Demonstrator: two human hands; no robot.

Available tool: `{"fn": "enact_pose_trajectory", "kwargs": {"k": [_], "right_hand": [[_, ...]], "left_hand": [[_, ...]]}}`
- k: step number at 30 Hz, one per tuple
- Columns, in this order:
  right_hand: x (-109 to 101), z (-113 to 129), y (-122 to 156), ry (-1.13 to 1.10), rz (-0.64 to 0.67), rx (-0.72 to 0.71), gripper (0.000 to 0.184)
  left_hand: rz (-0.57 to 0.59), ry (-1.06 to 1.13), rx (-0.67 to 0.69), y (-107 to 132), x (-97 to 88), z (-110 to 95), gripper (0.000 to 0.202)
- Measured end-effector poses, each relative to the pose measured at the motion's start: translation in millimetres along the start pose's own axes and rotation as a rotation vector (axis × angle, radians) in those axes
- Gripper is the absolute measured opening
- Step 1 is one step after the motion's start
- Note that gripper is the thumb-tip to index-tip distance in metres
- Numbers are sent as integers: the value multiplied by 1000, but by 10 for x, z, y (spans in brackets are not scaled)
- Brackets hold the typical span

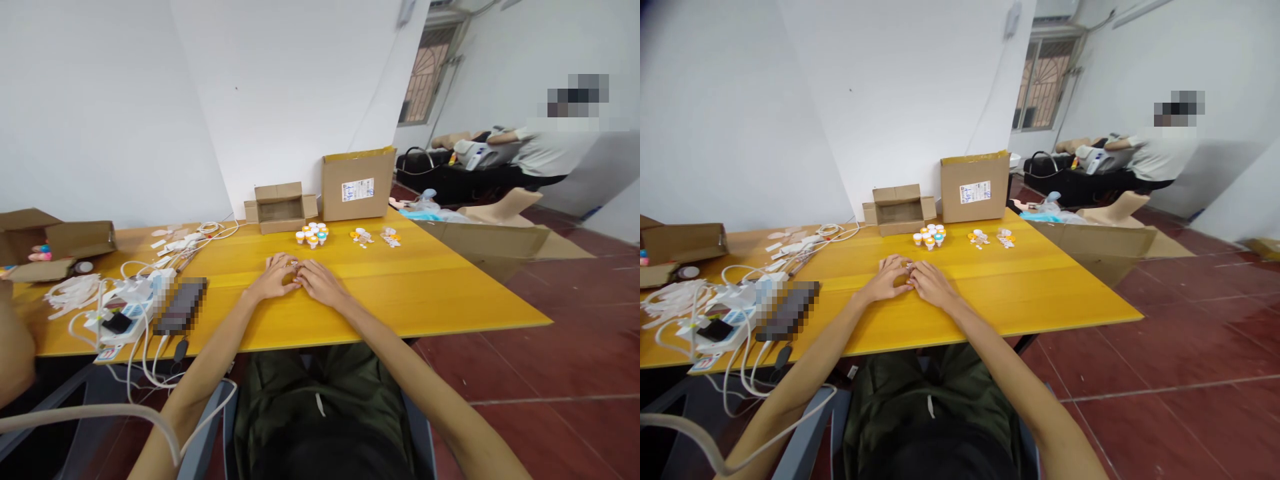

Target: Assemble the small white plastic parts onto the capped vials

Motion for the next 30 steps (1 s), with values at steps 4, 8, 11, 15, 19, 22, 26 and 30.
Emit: {"fn": "enact_pose_trajectory", "kwargs": {"k": [4, 8, 11, 15, 19, 22, 26, 30], "right_hand": [[4, 9, -4, -10, 1, -11, 15], [9, 0, -4, -15, 4, -5, 15], [4, -9, -4, -35, -10, 0, 14], [-9, -29, -8, -73, -30, 15, 14], [-22, -48, -10, -108, -19, 34, 12], [-35, -49, -9, -120, -16, 35, 13], [-43, -56, -10, -111, -30, 41, 16], [-56, -70, -12, -124, -46, 56, 16]], "left_hand": [[-1, -6, 1, -2, 2, 0, 23], [-7, -1, 10, 1, 2, -2, 22], [-13, 7, 18, 3, -5, -9, 22], [-10, 17, 19, 6, -21, -23, 26], [-20, 30, 16, 11, -56, -29, 30], [-49, 31, 5, 19, -104, 6, 29], [-142, 9, -42, 38, -224, 129, 25], [-284, -18, -109, 72, -394, 283, 21]]}}
Point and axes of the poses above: each hand's wrist, its own y-axis away from the middle knuckle, its own x-axis out of the palm, z = x × y, the point moved 10 cm from there along -y, towards the middle knuckle, and after that the axes turned 13 degrees about y, right-handed, at the moved point
